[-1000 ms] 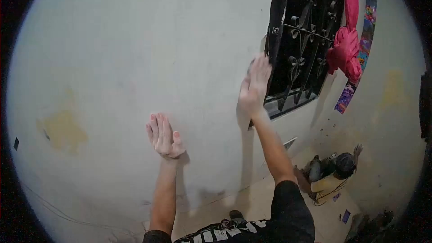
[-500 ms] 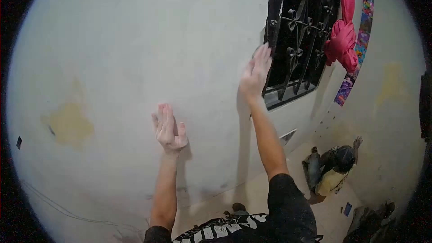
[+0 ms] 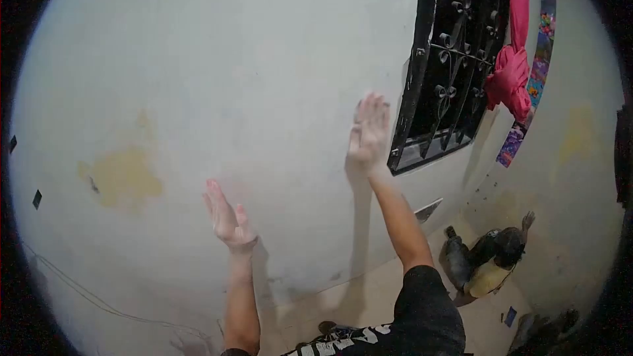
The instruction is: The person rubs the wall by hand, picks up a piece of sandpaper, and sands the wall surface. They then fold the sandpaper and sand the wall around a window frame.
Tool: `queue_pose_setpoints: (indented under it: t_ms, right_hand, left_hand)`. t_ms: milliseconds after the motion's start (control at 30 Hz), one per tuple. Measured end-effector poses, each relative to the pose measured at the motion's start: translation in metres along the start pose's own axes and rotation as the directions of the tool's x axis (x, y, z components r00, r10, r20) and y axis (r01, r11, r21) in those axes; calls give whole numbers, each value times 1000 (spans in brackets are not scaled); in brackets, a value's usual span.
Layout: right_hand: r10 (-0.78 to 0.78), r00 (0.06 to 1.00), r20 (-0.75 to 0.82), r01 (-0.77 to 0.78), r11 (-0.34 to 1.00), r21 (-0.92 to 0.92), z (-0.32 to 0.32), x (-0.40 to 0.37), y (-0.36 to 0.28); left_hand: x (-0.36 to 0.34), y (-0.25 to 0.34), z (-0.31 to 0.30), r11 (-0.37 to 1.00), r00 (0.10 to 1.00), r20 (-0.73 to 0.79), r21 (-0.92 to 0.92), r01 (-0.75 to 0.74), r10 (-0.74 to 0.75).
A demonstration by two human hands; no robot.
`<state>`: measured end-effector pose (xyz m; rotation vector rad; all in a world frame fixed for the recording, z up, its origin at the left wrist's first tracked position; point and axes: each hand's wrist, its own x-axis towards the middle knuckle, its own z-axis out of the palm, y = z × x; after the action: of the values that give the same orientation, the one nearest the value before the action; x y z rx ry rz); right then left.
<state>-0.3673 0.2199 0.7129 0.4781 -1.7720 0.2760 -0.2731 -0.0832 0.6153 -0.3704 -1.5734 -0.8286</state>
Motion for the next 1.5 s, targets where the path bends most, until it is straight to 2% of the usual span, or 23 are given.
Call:
queue_pose_setpoints:
  t_ms: [33, 100, 200, 300, 400, 500, 567, 633, 667, 767, 900, 933, 1000, 1067, 1167, 1267, 1300, 1367, 1467, 1500]
  right_hand:
    - [69, 997, -18, -69, 997, 24, -6, 13, 5]
    - [175, 966, -188, -172, 984, 33, -10, 64, 16]
    - [347, 898, -272, -321, 937, 135, -7, 132, 16]
    - [85, 970, -229, -76, 996, 49, -7, 129, -7]
    - [-176, 984, 0, 176, 980, 89, -18, 75, -1]
    - [-78, 993, -92, 80, 996, 26, -16, 41, 40]
    - [-116, 988, -105, 119, 993, 21, -17, 47, 56]
    - [-121, 984, -133, 124, 992, 10, -23, 75, 66]
    - [-116, 973, -199, 128, 991, 46, -26, 96, 69]
    - [-182, 947, -264, 184, 983, -21, -32, 150, 80]
    - [-105, 967, -233, 115, 993, 28, -31, 132, 56]
    - [-86, 985, -146, 99, 991, 84, -26, 108, 52]
    - [-22, 999, -39, 23, 999, 36, -21, 43, 29]
    - [-85, 995, 50, 77, 987, 138, -3, -24, 15]
    - [-90, 995, 43, 87, 993, 78, -3, -16, 16]
    - [52, 992, -111, -49, 998, 26, -19, 75, 6]
    - [105, 978, -178, -105, 994, 10, -27, 110, -9]
    - [212, 925, -316, -174, 974, 146, -17, 174, -12]
    - [254, 851, -459, -261, 964, 49, 7, 231, -65]
    - [162, 879, -448, -160, 986, 42, 15, 235, -95]
  left_hand:
    - [3, 5, -3, 1000, 1000, -8, 22, 19, -19]
    - [6, 8, -7, 998, 999, -34, 58, 40, -38]
    - [3, 9, -4, 996, 997, -75, 79, 42, -37]
    - [3, 15, 10, 995, 992, -115, 82, 54, -44]
    - [3, 23, 31, 996, 989, -140, 62, 64, -55]
    - [1, 27, 50, 997, 990, -133, 55, 45, -37]
    - [3, 30, 57, 998, 994, -110, 60, 25, -19]
    - [4, 29, 63, 998, 992, -122, 56, -17, 23]
    - [6, 28, 67, 998, 990, -133, 49, -40, 46]
    - [0, 26, 67, 998, 985, -170, 58, 27, -17]
    - [0, 28, 64, 995, 985, -168, 75, 61, -47]
    - [0, 27, 64, 996, 984, -170, 59, 62, -52]
    - [0, 23, 60, 997, 987, -157, 48, 52, -44]
    - [-2, 19, 52, 998, 990, -138, 61, 35, -26]
    - [-1, 1, 27, 993, 998, -61, 119, -7, 14]
    - [5, -15, -1, 997, 991, -133, 71, 1, 8]
    - [5, -20, -11, 996, 993, -114, 88, 3, 7]
    - [6, -33, -38, 991, 997, -75, 132, 2, 8]
    - [-3, -65, -82, 989, 997, -67, 144, -22, 32]
    - [-5, -72, -95, 992, 996, -91, 126, 30, -19]
